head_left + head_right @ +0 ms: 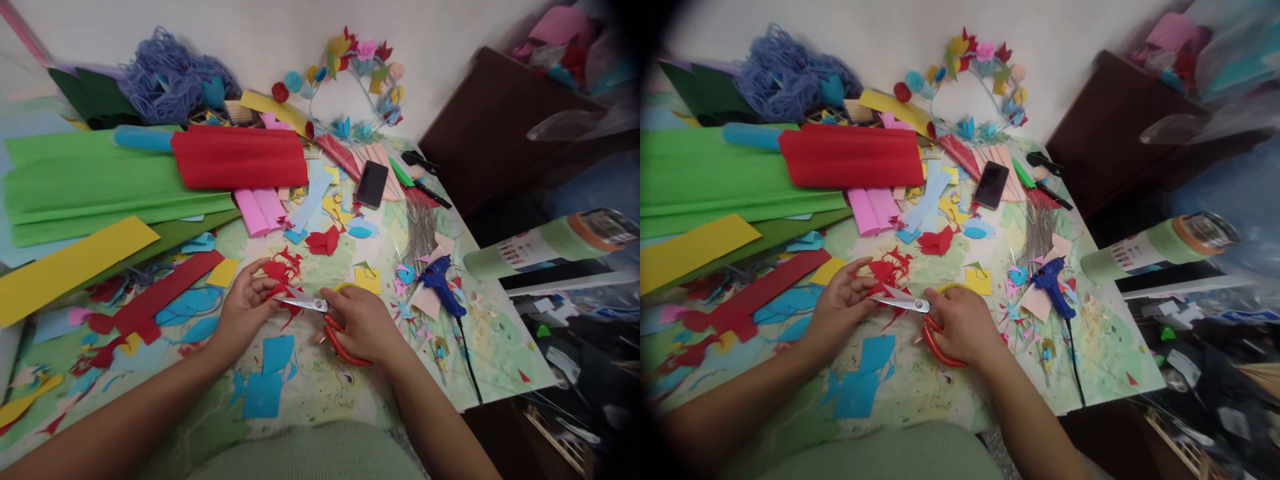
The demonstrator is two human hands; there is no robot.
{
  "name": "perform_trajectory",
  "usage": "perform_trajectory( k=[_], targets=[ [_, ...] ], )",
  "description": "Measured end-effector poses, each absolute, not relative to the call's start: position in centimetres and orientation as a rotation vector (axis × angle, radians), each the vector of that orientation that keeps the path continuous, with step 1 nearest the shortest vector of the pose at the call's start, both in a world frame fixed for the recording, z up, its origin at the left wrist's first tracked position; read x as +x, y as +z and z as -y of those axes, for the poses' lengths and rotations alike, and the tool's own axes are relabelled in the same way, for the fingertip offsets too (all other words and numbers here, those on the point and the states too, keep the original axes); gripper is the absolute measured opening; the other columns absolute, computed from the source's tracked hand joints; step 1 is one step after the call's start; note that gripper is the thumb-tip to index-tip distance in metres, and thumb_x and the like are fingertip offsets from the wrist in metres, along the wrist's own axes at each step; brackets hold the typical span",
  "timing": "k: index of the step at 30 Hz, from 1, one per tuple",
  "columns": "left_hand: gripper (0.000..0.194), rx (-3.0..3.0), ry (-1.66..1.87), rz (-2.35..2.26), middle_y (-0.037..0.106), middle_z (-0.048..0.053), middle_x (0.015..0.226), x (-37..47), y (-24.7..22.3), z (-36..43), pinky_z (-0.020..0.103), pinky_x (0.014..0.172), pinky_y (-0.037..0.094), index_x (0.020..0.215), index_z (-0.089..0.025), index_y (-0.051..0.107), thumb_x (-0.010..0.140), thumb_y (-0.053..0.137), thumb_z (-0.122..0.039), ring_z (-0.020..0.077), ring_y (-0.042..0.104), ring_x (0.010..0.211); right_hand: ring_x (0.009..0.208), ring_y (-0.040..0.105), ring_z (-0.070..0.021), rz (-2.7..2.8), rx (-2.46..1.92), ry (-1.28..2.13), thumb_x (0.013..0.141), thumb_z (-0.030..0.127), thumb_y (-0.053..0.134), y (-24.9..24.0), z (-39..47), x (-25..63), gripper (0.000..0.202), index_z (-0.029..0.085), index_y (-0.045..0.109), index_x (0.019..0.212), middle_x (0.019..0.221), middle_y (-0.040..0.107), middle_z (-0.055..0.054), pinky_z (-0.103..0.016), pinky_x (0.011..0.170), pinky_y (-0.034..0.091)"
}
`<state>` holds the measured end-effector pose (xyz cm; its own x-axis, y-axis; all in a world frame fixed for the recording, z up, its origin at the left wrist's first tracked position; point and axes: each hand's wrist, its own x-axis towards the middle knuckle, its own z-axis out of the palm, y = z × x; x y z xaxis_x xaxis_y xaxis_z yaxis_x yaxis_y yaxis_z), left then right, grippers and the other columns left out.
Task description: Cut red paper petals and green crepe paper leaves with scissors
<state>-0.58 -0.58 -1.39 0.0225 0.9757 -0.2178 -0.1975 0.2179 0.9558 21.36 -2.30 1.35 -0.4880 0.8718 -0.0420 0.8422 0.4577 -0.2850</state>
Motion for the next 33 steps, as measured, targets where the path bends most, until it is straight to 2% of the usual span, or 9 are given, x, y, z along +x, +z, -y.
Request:
perform_trajectory(
  k=[10,25,33],
  targets=[
    [0.068,0.916,1.124,-1.12,0.06,-0.003,0.081,-0.71,-1.8,0.54,0.02,0.061,0.045,0.127,-0.023,0.043,0.066,0.072,-0.017,0.0102,0.058,0.071,0.072,0.052,-0.0198,2.58,-1.518,0.411,0.081,0.057,0.052,1.13,2.3,21.36,0.056,0.02,0.054,0.122,0.08,0.059,-0.006,-0.028,0.062,0.029],
    [0.071,0.91,1.113,-1.115,0.062,-0.003,0.081,-0.62,-1.48,0.48,0.02,0.062,0.045,0.128,-0.023,0.042,0.064,0.072,-0.014,0.0102,0.059,0.072,0.074,0.053,-0.0208,2.592,-1.527,0.443,0.081,0.051,0.055,1.56,2.34,21.31,0.052,0.021,0.053,0.123,0.082,0.059,-0.006,-0.029,0.064,0.032],
    [0.067,0.927,1.128,-1.128,0.061,-0.003,0.08,-0.65,-1.42,0.52,0.022,0.066,0.048,0.127,-0.023,0.044,0.066,0.071,-0.014,0.0106,0.06,0.072,0.073,0.054,-0.0201,2.597,-1.517,0.466,0.082,0.055,0.055,1.48,2.3,21.38,0.054,0.02,0.053,0.123,0.08,0.06,-0.006,-0.028,0.063,0.031]
  ],
)
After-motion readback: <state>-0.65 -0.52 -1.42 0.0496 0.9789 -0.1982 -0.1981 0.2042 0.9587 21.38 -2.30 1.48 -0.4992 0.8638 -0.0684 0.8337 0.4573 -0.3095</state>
